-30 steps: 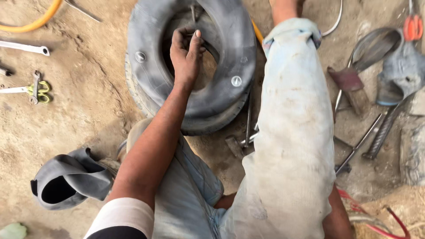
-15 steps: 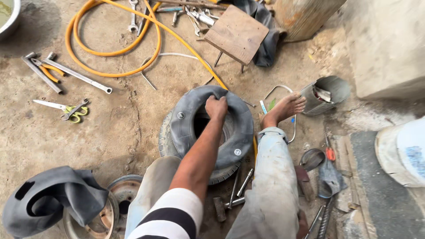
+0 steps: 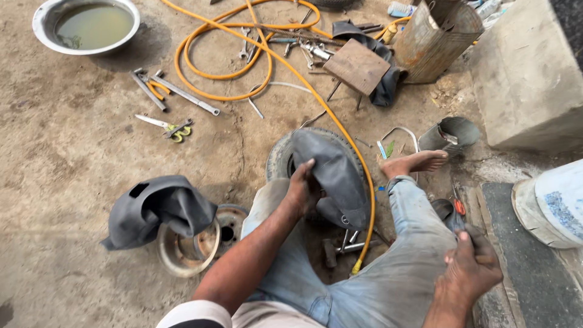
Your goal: The person sits on the ground and repairs a bicycle inner tube. They use a sanding block to roughen the surface, apply glue from a tube, place a patch over the hole, and then inflate the tube using an air hose.
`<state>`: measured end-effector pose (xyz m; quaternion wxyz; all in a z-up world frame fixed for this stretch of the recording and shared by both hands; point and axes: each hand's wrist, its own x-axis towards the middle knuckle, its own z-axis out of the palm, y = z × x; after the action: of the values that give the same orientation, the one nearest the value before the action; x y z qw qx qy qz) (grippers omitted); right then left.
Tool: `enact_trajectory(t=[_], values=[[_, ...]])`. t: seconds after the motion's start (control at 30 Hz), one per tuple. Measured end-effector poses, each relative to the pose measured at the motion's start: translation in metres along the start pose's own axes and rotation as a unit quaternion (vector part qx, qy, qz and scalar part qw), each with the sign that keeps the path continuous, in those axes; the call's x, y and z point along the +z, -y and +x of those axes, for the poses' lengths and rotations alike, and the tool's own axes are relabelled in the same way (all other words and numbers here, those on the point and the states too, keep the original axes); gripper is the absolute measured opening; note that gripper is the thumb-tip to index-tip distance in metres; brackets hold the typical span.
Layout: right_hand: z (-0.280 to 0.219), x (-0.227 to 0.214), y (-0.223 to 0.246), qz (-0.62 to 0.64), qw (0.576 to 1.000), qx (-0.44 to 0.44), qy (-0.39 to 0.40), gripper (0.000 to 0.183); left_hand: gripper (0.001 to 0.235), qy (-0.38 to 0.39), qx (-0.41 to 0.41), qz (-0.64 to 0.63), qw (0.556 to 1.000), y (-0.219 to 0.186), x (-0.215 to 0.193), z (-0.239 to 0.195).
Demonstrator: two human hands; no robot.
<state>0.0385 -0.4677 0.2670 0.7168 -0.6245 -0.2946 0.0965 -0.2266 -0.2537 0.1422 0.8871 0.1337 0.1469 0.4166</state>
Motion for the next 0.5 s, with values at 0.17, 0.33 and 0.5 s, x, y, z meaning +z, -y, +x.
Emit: enact_trajectory(t=[0.17, 0.33, 0.5], values=[[-0.022, 0.061, -0.008, -0.006, 0.996, 0.051, 0.073, 0.011, 0.086, -0.052, -0.1, 0.071, 0.991, -0.011, 0.049, -0.032], [-0.072, 0.087, -0.136, -0.169, 0.973, 0.005, 0.158, 0.007, 0.067, -0.101, -0.156, 0.067, 0.98, 0.025, 0.051, -0.045], [-0.089, 0.087, -0.136, -0.151, 0.956, 0.045, 0.247, 0.015, 0.067, -0.142, 0.005, 0.154, 0.978, 0.049, 0.056, -0.035]])
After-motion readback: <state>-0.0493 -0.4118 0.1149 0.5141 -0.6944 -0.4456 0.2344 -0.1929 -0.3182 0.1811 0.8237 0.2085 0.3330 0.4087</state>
